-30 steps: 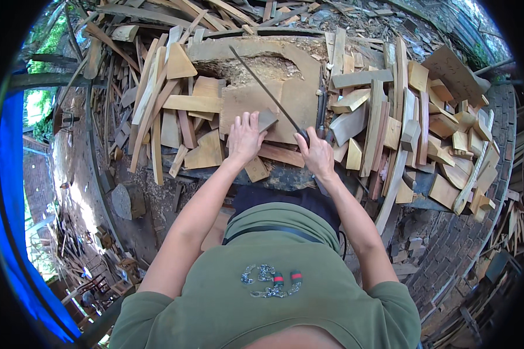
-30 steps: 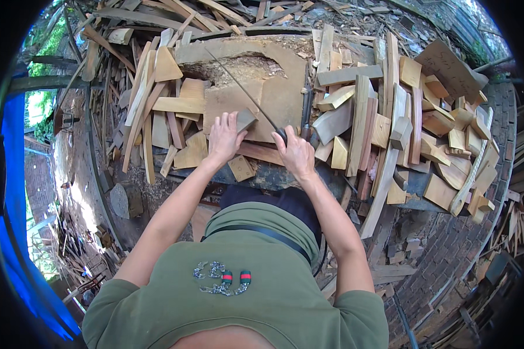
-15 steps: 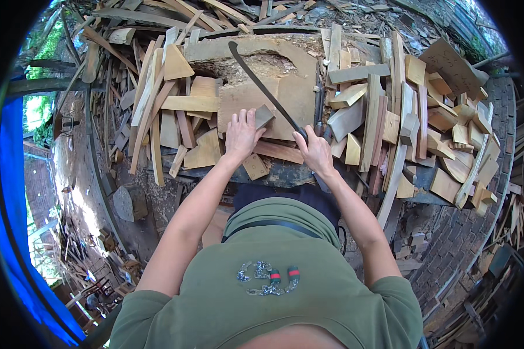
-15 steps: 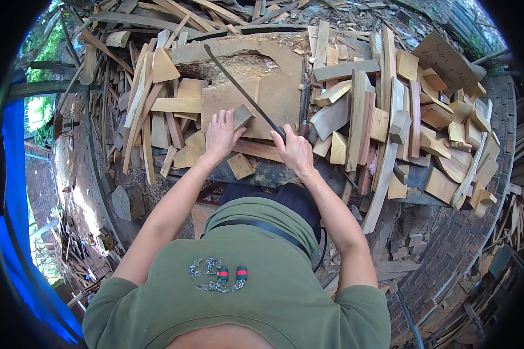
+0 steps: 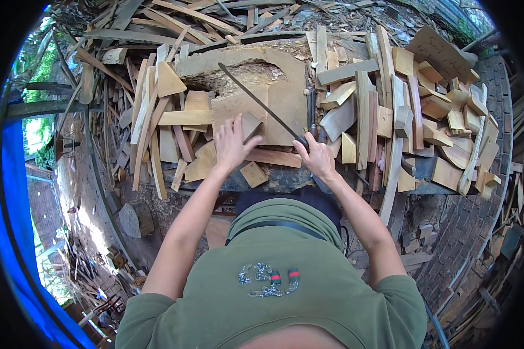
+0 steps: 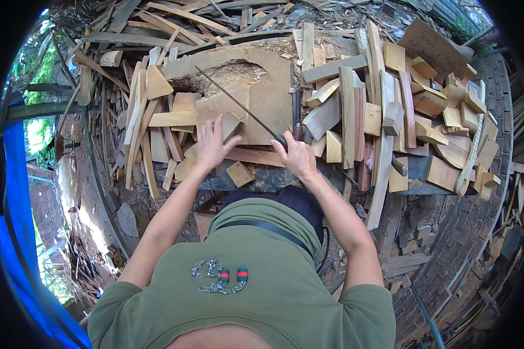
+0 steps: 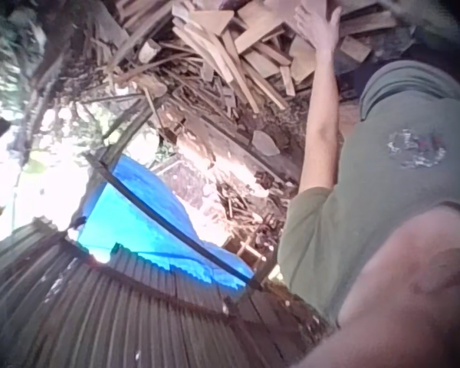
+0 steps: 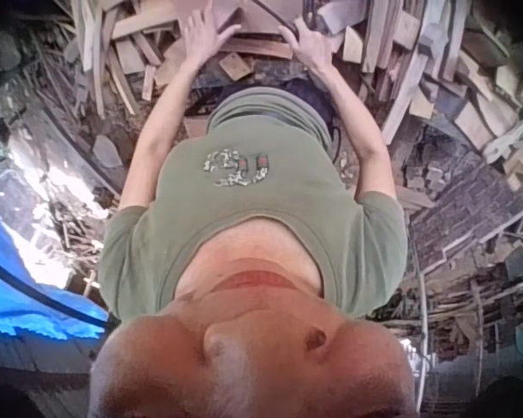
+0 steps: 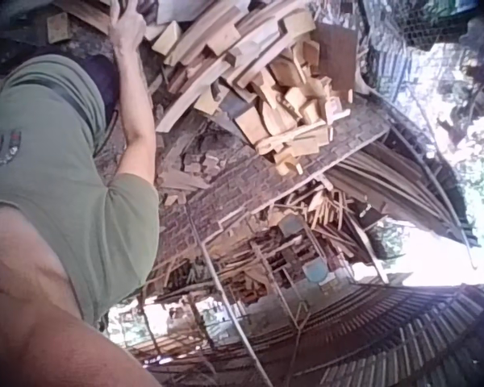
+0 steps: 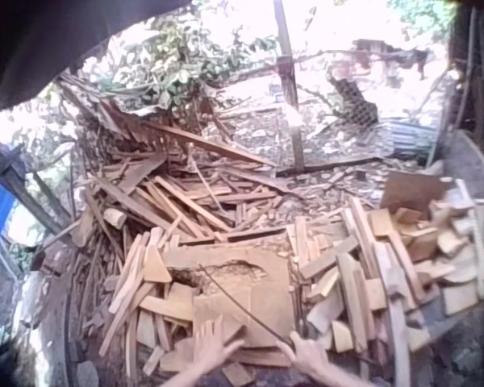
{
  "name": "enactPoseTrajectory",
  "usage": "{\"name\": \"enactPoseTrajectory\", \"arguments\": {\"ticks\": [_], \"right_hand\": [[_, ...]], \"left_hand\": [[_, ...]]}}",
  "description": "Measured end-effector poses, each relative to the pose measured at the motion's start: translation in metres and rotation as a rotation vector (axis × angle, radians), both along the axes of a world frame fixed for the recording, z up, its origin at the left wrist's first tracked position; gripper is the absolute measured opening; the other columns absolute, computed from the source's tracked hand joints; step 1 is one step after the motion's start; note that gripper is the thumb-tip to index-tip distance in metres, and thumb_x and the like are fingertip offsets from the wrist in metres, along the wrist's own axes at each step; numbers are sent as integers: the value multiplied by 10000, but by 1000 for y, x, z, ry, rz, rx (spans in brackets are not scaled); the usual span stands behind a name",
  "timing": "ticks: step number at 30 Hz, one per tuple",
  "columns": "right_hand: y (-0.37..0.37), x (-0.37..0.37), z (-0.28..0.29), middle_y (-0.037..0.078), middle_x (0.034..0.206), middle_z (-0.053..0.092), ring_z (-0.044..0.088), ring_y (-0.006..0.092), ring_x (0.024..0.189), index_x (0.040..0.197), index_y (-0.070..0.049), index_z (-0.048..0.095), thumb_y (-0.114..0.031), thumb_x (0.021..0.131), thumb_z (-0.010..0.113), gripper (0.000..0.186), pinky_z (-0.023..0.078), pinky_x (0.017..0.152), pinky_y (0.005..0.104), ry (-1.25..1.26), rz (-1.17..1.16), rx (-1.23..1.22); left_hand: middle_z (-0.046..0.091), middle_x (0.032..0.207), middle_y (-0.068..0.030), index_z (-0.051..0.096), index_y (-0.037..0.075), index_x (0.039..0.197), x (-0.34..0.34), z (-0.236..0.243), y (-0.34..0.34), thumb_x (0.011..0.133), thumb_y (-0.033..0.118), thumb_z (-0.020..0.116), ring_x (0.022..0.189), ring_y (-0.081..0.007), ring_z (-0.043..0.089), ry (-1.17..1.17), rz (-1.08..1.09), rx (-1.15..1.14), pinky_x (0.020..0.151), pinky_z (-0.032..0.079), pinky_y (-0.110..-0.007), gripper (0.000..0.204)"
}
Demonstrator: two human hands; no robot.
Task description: Use hand tools to shave and shape a wooden block in a workshop.
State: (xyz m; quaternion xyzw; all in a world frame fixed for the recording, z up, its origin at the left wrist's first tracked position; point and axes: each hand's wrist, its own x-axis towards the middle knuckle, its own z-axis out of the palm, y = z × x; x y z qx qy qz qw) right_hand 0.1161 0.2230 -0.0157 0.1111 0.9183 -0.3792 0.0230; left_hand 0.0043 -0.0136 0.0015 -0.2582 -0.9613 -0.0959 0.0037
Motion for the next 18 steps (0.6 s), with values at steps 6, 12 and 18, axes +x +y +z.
{"name": "enactPoseTrajectory", "arguments": {"ticks": [6, 12, 18], "right_hand": [[-18, -12, 20, 211, 665, 636, 640, 427, 653, 944, -58, 513, -425, 950, 581, 374, 494, 537, 504, 172, 29, -42], [-24, -19, -4, 253, 694, 641, 648, 447, 683, 968, -52, 540, -453, 959, 551, 401, 501, 572, 530, -27, 38, 62], [5, -17, -13, 291, 717, 637, 638, 485, 737, 967, -41, 544, -453, 969, 534, 412, 487, 644, 559, -87, -124, -55]], "left_hand": [[496, 1110, -165, 431, 12, 1308, -1, -4, 5, 807, 331, 746, 977, -349, 496, -40, 66, -74, 842, 451, -443, 672], [493, 1102, -155, 435, 10, 1289, 1, -4, 9, 813, 322, 743, 966, -339, 497, -39, 64, -88, 821, 458, -432, 647], [498, 1091, -148, 440, 21, 1300, -1, -5, 9, 804, 363, 749, 962, -335, 498, -55, 72, -81, 797, 467, -430, 677]]}}
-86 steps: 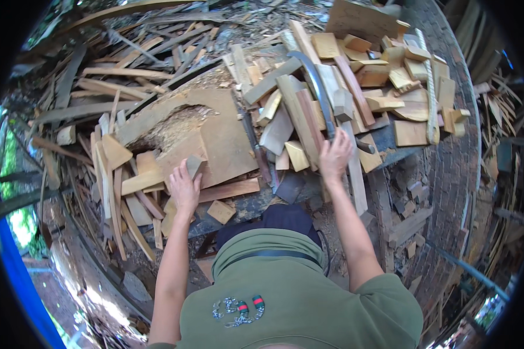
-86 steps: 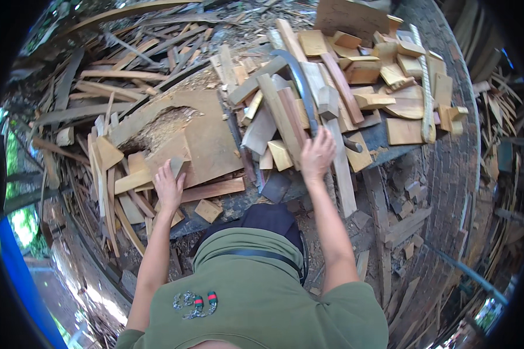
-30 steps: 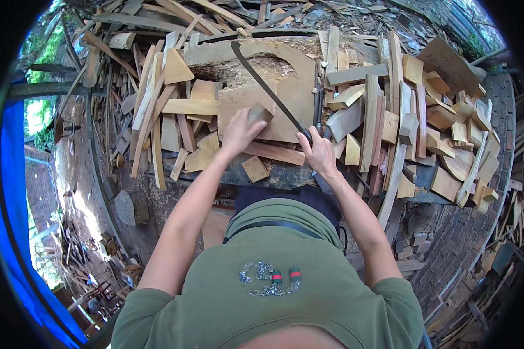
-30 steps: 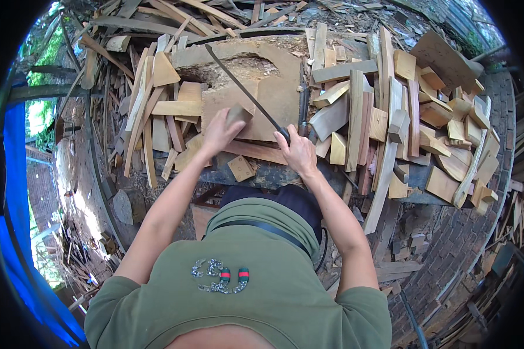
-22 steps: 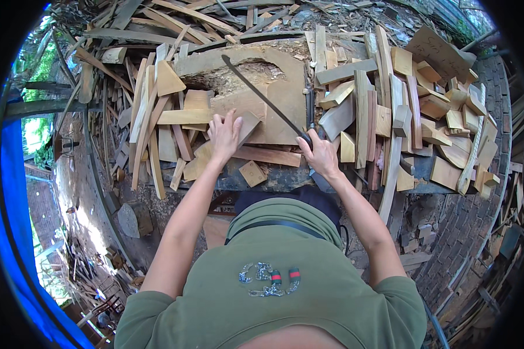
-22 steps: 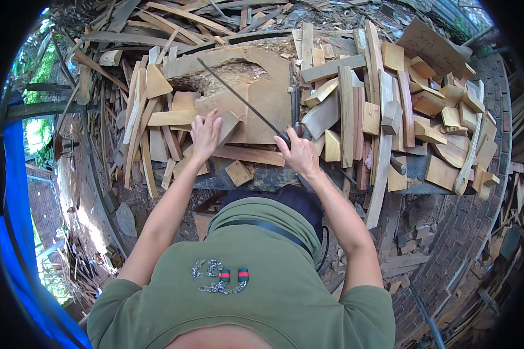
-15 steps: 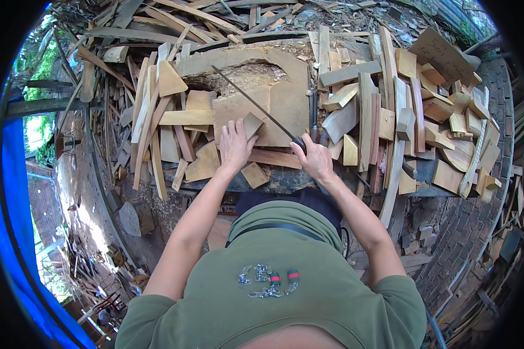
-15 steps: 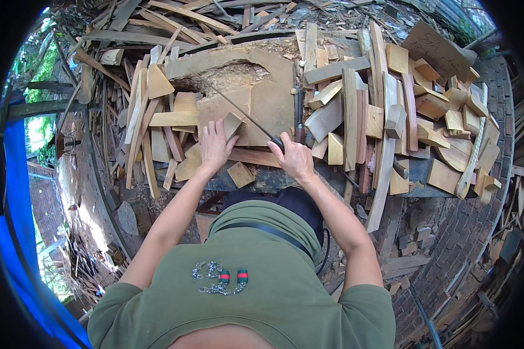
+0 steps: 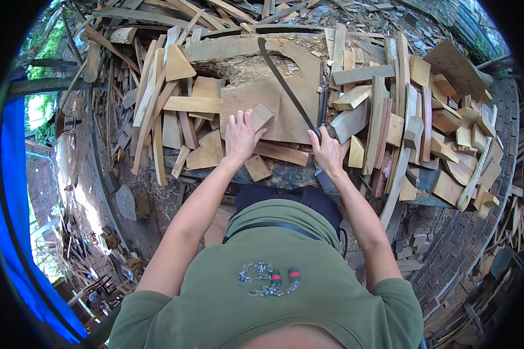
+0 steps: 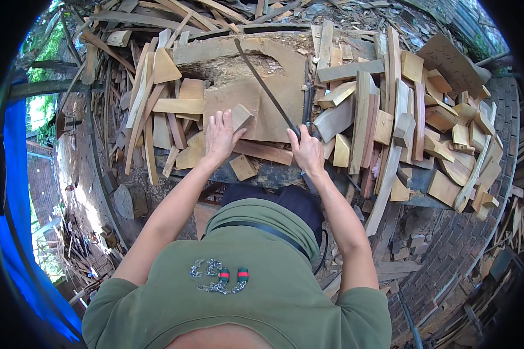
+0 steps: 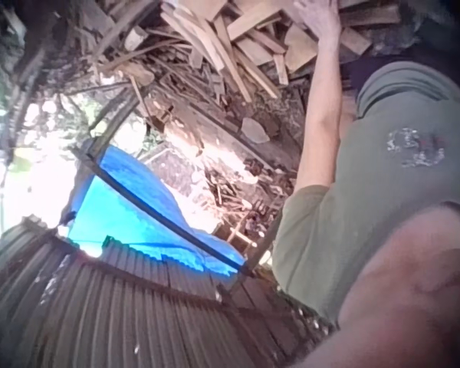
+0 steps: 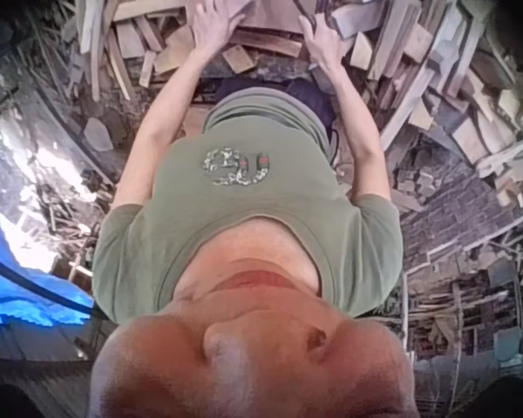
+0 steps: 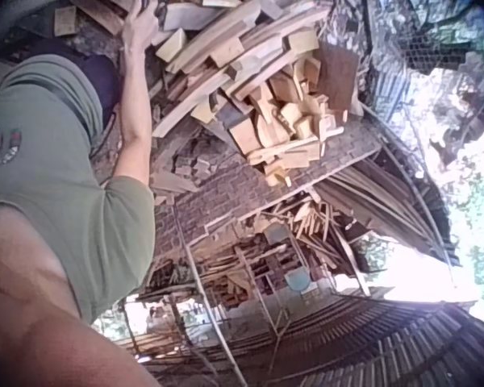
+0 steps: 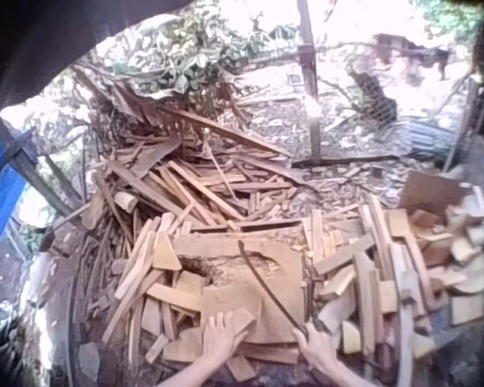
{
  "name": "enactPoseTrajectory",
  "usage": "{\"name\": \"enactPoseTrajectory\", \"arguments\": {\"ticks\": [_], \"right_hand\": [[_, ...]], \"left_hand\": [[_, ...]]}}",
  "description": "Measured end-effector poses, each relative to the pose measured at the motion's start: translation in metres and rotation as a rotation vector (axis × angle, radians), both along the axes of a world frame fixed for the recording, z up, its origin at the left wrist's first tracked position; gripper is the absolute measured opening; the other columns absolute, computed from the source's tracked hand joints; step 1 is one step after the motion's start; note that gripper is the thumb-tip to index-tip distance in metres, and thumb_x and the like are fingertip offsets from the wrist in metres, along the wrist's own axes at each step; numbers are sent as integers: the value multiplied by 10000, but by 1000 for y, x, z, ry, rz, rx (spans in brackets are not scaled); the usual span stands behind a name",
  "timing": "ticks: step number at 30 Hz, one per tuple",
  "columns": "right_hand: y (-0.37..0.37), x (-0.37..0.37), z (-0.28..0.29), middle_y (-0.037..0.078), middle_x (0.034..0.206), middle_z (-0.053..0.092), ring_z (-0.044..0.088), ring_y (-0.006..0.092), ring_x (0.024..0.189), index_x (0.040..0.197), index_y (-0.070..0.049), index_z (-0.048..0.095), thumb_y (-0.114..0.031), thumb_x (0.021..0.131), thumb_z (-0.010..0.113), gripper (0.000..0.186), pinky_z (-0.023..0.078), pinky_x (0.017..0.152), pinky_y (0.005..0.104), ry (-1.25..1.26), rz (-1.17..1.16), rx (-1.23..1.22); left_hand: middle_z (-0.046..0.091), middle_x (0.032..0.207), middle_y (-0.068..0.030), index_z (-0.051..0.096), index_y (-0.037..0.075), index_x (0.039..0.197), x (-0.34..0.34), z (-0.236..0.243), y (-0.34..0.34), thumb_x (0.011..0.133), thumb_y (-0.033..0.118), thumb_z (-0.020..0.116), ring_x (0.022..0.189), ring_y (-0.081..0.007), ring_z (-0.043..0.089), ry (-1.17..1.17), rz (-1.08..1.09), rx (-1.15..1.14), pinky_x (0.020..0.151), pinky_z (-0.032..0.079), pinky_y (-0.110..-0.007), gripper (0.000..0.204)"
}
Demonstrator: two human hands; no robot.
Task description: Use hand tools to shave and shape a wooden block in a workshop.
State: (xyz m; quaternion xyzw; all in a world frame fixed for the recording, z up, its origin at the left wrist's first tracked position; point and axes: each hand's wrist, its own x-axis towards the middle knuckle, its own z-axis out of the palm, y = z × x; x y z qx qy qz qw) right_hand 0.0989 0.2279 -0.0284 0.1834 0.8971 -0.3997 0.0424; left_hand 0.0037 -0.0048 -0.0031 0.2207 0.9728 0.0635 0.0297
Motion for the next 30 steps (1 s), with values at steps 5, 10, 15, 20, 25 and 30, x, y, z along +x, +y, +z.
{"name": "enactPoseTrajectory", "arguments": {"ticks": [5, 10, 15, 20, 25, 30], "right_hand": [[6, 15, 5, 283, 719, 637, 641, 473, 738, 964, -37, 536, -448, 970, 538, 411, 485, 640, 548, 25, -19, -36], [8, 25, 11, 257, 690, 636, 641, 458, 706, 953, -44, 521, -452, 968, 546, 409, 485, 604, 534, 46, 64, -13], [6, 25, 11, 245, 677, 634, 640, 450, 688, 925, -45, 510, -469, 964, 546, 428, 483, 586, 531, 79, 69, -9], [-5, 19, 7, 230, 687, 644, 642, 438, 677, 908, -51, 510, -472, 957, 554, 426, 491, 575, 521, 80, 126, 70], [-22, 2, 26, 205, 692, 655, 649, 421, 667, 912, -55, 519, -447, 948, 575, 398, 504, 558, 498, 159, 164, 48], [-32, -11, 23, 207, 700, 661, 659, 416, 669, 933, -69, 522, -449, 947, 571, 383, 510, 548, 499, 205, 191, 77]], "left_hand": [[529, 1096, -156, 489, -13, 1291, -15, -1, -11, 856, 429, 701, 995, -335, 517, 1, -4, 68, 855, 473, -408, 655], [568, 1122, -175, 484, -13, 1376, -35, 9, -35, 934, 463, 616, 1048, -353, 540, -741, 148, 523, 966, 437, -365, 662], [539, 1082, -196, 449, 14, 1415, -28, 17, -26, 928, 487, 605, 1066, -349, 520, -440, 127, 256, 958, 423, -402, 697], [500, 1087, -168, 370, 47, 1423, -4, 5, -13, 908, 406, 642, 1001, -339, 527, 89, 34, 63, 848, 450, -462, 684], [508, 1113, -161, 418, 61, 1327, -9, -5, -13, 854, 363, 698, 1027, -359, 520, 14, 119, 39, 830, 458, -460, 627], [513, 1045, -151, 440, 65, 1299, -11, -7, -16, 840, 346, 712, 957, -346, 515, 105, 31, 46, 829, 443, -448, 604]]}}
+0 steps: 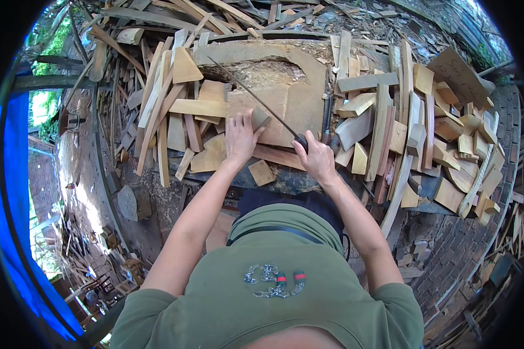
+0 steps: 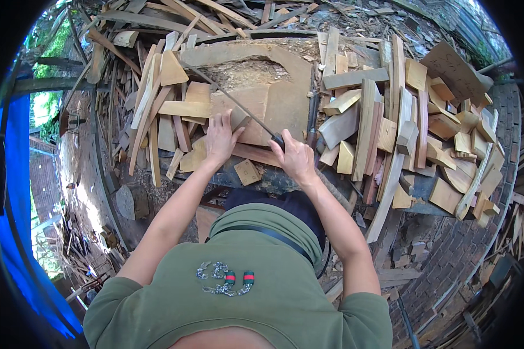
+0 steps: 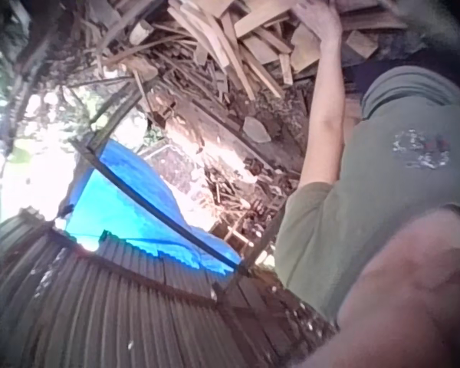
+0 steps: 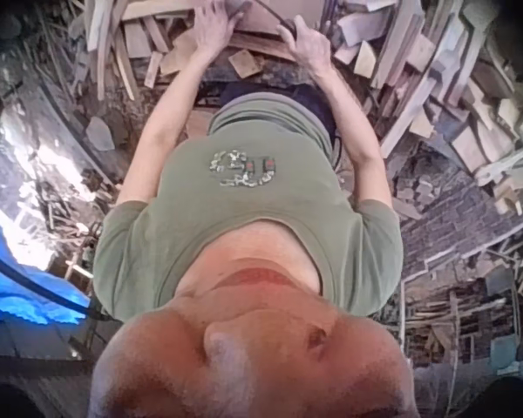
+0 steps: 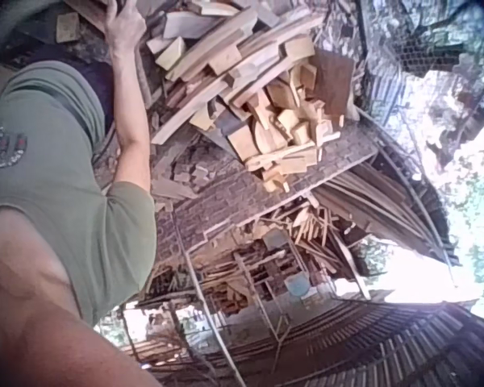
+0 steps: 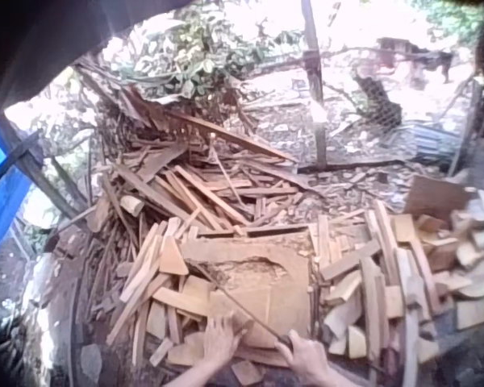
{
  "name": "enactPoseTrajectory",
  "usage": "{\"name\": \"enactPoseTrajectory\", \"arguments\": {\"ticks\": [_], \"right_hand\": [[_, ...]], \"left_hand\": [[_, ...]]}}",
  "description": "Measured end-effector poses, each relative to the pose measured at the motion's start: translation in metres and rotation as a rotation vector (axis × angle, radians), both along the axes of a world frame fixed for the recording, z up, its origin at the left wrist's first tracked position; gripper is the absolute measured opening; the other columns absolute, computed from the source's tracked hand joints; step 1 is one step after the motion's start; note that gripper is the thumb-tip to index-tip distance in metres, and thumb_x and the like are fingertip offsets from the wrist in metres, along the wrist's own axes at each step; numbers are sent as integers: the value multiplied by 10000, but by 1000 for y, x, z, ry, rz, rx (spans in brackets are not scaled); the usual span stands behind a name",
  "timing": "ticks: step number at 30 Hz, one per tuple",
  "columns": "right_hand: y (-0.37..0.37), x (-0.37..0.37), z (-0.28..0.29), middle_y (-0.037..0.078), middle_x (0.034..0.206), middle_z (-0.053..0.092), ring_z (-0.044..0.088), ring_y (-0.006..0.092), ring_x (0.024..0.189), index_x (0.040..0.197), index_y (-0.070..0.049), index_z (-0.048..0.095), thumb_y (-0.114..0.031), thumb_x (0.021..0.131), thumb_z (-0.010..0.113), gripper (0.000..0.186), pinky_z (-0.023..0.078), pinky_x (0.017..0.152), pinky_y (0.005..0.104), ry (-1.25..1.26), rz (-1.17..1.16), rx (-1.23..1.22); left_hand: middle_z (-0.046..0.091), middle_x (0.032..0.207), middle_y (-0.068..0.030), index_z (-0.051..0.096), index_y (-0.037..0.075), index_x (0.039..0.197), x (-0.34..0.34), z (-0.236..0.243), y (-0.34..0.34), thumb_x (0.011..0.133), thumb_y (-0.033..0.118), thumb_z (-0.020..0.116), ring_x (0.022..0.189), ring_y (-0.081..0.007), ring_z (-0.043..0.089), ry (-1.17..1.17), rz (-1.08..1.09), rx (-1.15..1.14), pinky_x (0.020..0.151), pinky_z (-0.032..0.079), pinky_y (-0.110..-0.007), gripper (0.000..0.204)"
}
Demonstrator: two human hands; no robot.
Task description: Use hand tools to shave and shape a wooden block in a workshop.
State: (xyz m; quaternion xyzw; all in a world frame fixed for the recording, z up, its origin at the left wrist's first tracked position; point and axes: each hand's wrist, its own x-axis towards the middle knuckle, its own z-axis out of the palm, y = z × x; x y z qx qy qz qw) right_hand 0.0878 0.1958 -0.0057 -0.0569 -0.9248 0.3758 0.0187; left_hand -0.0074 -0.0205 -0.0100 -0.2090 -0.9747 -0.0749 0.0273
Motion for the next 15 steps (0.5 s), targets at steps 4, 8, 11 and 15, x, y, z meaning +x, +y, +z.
{"name": "enactPoseTrajectory", "arguments": {"ticks": [4, 8, 11, 15], "right_hand": [[2, -12, -11, 214, 697, 661, 660, 431, 675, 937, -66, 528, -463, 960, 542, 398, 515, 558, 508, -98, -11, 63], [4, -13, 5, 213, 693, 658, 655, 434, 660, 940, -58, 528, -462, 972, 527, 406, 507, 554, 519, -66, -22, -12], [6, -3, 3, 214, 692, 657, 652, 438, 667, 941, -52, 526, -462, 969, 535, 411, 501, 561, 531, -21, -1, -50], [8, -7, -9, 232, 696, 657, 655, 441, 682, 938, -58, 528, -481, 966, 531, 424, 500, 561, 536, -75, 1, 44]], "left_hand": [[511, 1045, -136, 450, 60, 1282, 0, 0, 6, 830, 351, 724, 937, -327, 514, 6, -23, -32, 806, 432, -435, 604], [510, 1055, -134, 447, 46, 1276, 0, -1, 1, 832, 353, 721, 954, -324, 510, -22, 0, -58, 797, 437, -429, 606], [508, 1057, -133, 445, 50, 1272, -2, -1, 2, 828, 353, 723, 952, -324, 508, -28, 13, -74, 800, 439, -432, 605], [512, 1046, -135, 461, 56, 1266, 1, 1, 3, 829, 363, 718, 951, -328, 506, -25, -11, -57, 798, 444, -429, 593]]}}
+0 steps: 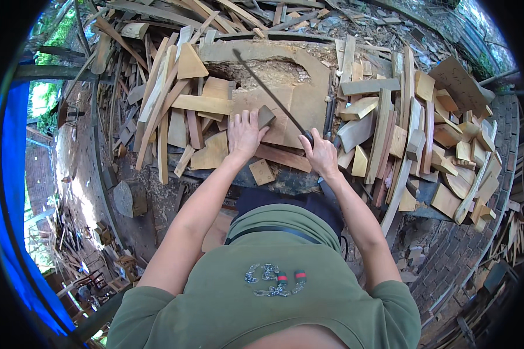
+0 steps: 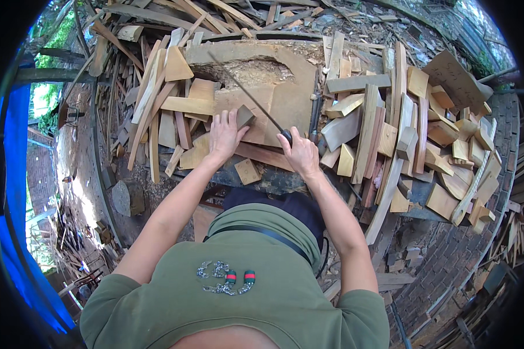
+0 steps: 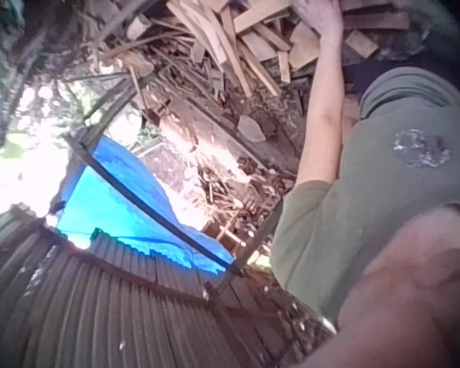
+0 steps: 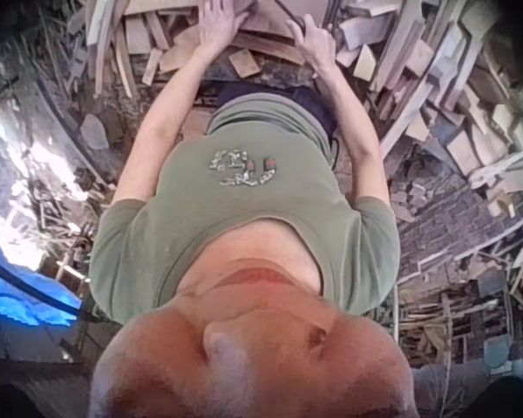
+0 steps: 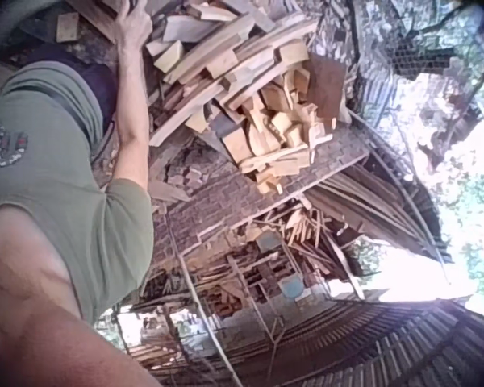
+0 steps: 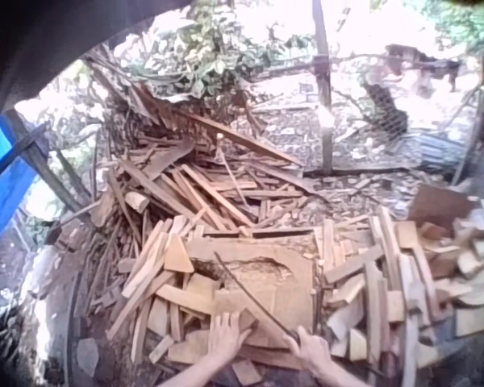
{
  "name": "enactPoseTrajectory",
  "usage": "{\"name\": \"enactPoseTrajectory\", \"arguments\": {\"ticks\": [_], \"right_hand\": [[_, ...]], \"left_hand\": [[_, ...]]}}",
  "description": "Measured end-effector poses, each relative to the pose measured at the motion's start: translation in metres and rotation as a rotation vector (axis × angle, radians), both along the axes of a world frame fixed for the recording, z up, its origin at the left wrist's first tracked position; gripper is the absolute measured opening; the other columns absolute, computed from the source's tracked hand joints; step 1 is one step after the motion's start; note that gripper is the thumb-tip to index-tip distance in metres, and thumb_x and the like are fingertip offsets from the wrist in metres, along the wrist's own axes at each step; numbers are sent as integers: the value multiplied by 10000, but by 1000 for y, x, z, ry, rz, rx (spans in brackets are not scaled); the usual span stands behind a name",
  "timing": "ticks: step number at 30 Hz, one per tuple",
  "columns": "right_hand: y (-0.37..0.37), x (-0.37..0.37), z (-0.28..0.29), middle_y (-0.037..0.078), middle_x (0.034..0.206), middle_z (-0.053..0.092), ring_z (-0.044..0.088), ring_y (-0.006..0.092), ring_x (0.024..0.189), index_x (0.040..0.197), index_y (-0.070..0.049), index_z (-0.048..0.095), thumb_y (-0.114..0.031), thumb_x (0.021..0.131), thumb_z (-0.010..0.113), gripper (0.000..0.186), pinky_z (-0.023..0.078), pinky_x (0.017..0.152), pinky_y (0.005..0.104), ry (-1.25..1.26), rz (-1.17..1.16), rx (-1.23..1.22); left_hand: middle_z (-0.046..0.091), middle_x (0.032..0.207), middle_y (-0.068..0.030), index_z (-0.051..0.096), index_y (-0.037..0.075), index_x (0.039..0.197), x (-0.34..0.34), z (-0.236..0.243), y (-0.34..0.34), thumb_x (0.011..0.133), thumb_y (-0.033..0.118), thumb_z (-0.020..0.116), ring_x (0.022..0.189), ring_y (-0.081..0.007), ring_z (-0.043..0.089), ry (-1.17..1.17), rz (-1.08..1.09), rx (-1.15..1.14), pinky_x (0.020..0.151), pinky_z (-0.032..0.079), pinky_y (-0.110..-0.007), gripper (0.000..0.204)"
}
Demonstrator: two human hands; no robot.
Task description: Use hand tools to shave and shape a wooden block in a workshop.
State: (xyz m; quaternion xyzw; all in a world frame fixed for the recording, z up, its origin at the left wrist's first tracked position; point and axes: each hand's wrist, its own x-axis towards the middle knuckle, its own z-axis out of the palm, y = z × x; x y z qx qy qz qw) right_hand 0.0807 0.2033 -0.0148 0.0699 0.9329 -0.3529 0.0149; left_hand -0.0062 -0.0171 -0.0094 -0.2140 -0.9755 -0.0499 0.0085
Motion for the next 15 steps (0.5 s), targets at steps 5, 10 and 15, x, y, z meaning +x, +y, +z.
{"name": "enactPoseTrajectory", "arguments": {"ticks": [5, 10, 15], "right_hand": [[15, 6, 4, 255, 683, 638, 644, 462, 696, 931, -55, 523, -459, 968, 539, 405, 488, 598, 552, -31, -102, -69], [31, 35, 4, 254, 692, 637, 641, 457, 700, 940, -49, 523, -456, 965, 548, 408, 481, 595, 535, -14, -99, -117], [29, 51, 7, 264, 708, 626, 614, 491, 726, 969, -56, 530, -443, 965, 556, 388, 460, 624, 550, -91, -110, -90]], "left_hand": [[540, 1074, -145, 466, 58, 1282, -7, 3, -3, 850, 403, 698, 968, -343, 527, -30, -7, 90, 823, 458, -436, 600], [596, 1142, -165, 570, 16, 1264, -45, 4, -29, 948, 400, 610, 1058, -324, 596, -721, 5, 495, 897, 481, -392, 499], [567, 1074, -138, 618, 76, 1238, -26, -7, -11, 940, 513, 562, 1009, -339, 542, -369, 36, 412, 884, 439, -440, 532]]}}
